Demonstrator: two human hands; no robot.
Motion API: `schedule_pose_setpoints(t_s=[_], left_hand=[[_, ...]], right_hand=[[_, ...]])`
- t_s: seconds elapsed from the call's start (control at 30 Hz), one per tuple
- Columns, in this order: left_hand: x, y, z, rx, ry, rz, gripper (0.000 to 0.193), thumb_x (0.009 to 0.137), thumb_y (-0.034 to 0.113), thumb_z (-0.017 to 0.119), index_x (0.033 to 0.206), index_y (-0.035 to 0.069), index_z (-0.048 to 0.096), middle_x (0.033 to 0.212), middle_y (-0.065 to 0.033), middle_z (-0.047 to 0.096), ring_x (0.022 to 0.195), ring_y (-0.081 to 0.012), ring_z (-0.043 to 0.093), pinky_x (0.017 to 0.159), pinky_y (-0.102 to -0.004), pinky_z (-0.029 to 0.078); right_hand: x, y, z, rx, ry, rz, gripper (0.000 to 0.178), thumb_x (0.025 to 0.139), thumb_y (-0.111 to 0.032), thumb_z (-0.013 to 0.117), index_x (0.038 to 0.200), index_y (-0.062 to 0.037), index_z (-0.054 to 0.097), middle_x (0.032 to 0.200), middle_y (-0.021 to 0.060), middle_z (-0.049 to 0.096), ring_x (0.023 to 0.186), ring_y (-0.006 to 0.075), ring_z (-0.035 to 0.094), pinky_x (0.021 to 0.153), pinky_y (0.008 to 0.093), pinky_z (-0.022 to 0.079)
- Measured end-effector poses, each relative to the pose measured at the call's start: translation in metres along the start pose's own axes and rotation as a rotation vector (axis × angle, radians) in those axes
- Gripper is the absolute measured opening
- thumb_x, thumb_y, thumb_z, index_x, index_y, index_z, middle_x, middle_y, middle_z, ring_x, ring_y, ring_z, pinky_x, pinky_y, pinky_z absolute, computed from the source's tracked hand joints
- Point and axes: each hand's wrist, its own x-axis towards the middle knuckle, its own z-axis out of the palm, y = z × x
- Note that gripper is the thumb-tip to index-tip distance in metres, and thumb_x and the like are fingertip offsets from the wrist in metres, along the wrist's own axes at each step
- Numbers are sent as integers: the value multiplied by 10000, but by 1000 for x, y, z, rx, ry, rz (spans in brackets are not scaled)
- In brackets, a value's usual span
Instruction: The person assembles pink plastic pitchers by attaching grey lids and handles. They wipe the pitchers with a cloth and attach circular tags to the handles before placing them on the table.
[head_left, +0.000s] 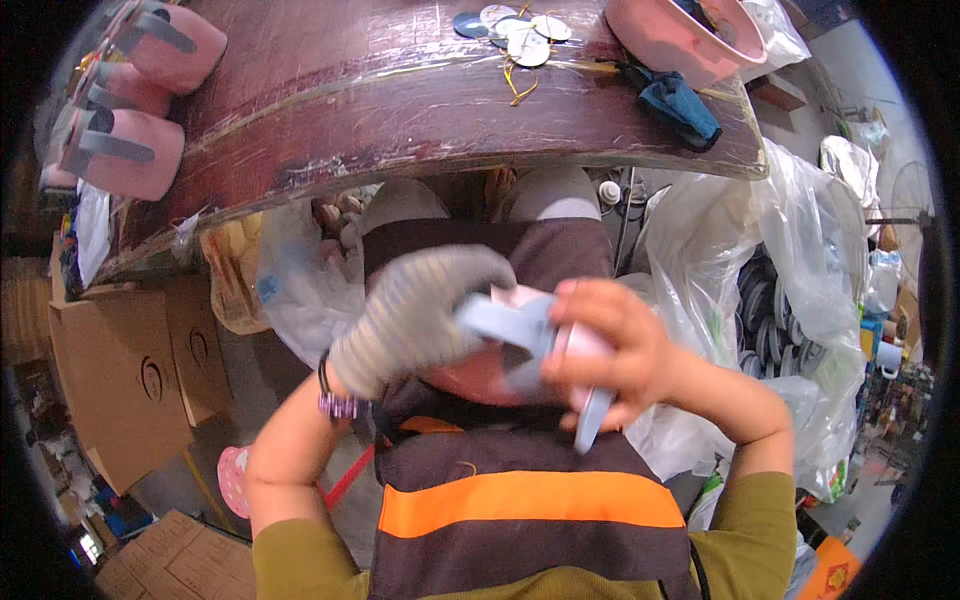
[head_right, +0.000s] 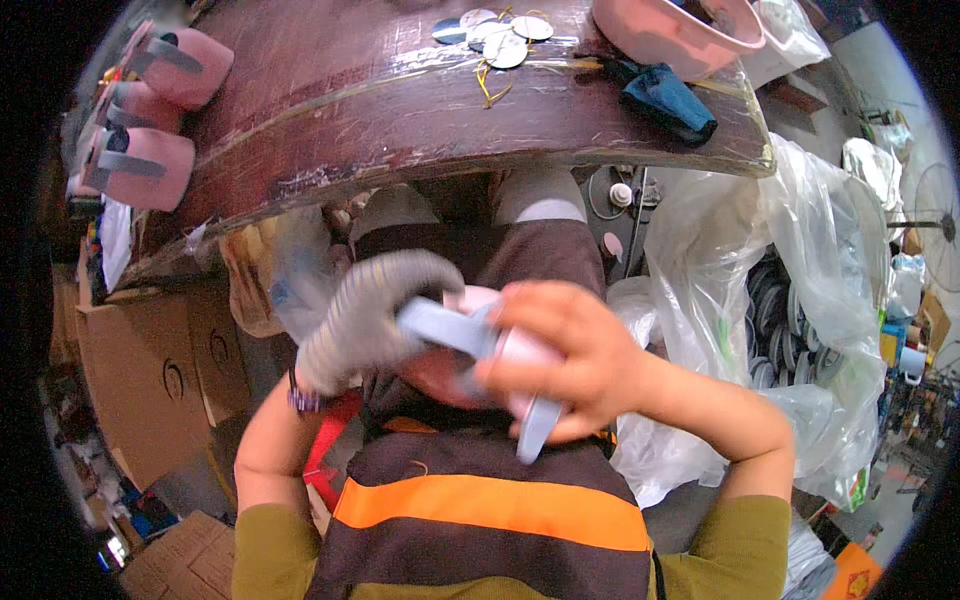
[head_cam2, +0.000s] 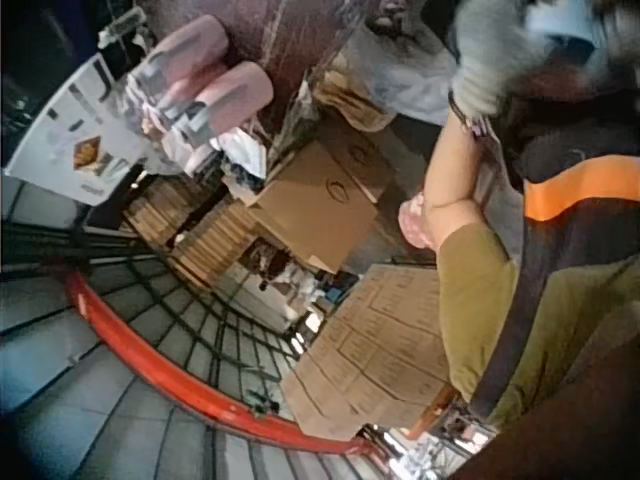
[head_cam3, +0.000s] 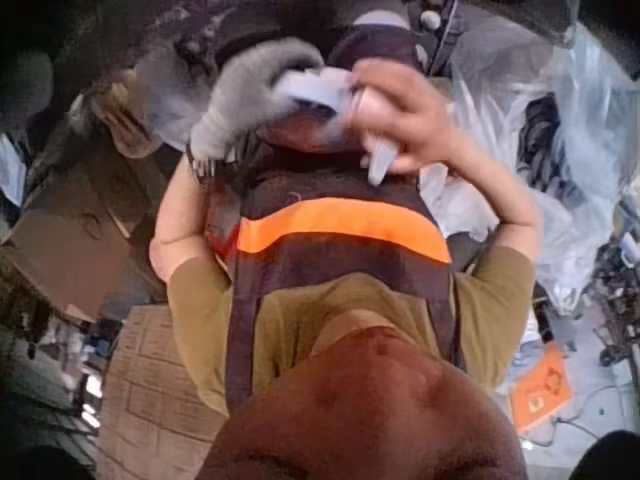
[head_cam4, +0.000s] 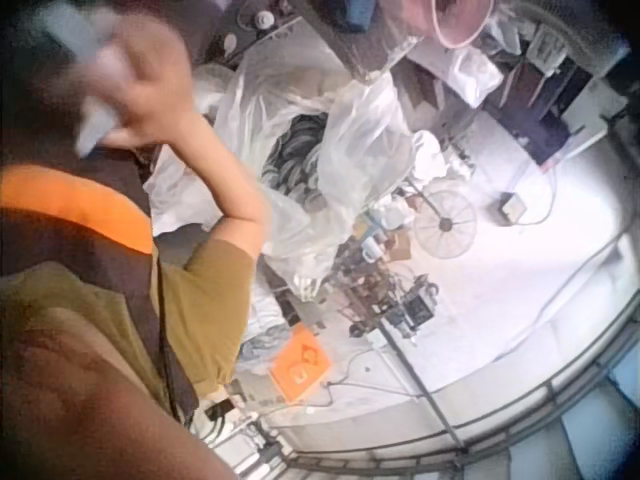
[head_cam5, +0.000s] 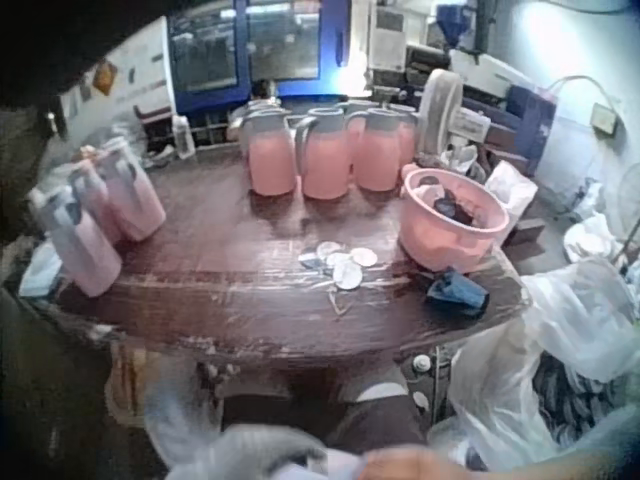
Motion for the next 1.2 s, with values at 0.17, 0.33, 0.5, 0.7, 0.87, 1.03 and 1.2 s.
schedule_pose_setpoints(t_s=[0.17,0.33,0.5,0.7,0.87,1.03,1.2], left_hand=[[38,-37,31,-315,-38,-60,177,785,193,707,903,66,667,878,-153,676,836,-318,652,762,-370,495],[18,0,5,72,35,-152,215,803,263,673,838,53,645,766,-175,662,758,-291,677,692,-381,513],[-17,44,72,80,-163,31,265,797,282,656,920,52,609,716,-173,623,635,-349,636,575,-452,498],[-24,-24,-5,-117,64,-67,307,659,189,671,942,71,663,738,-166,641,685,-323,654,622,-361,505],[-32,-30,-25,-297,-83,-117,244,615,155,632,822,26,652,691,-62,637,669,-147,634,620,-288,478],[-35,-24,-13,-188,-57,-161,283,654,196,671,878,24,662,704,-83,641,656,-166,634,606,-317,481],[-37,28,78,189,87,-32,468,808,283,627,1184,18,540,949,-221,628,855,-348,639,730,-438,501]], right_hand=[[37,-28,4,-89,-167,-288,366,812,-456,626,1079,-212,681,1128,76,623,1065,269,587,946,415,441],[2,17,10,-128,163,464,489,732,-308,673,1141,-58,572,1070,167,586,994,353,574,869,396,465],[2,43,4,247,162,1125,613,892,-427,561,1313,8,469,1284,213,502,1211,309,481,1040,375,347],[-11,26,-24,-213,-50,407,902,801,-689,529,1421,-50,386,1479,245,307,1378,392,302,1129,496,199],[25,37,-29,-262,-254,-135,712,792,-674,544,1338,-216,531,1419,158,446,1331,348,404,1128,511,206],[46,51,-26,-310,-175,-35,790,752,-669,596,1301,-105,533,1245,190,535,1199,364,503,1038,498,339],[39,50,-11,-348,-93,828,686,863,-574,510,1325,-67,474,1171,216,564,1013,402,578,863,456,456]])
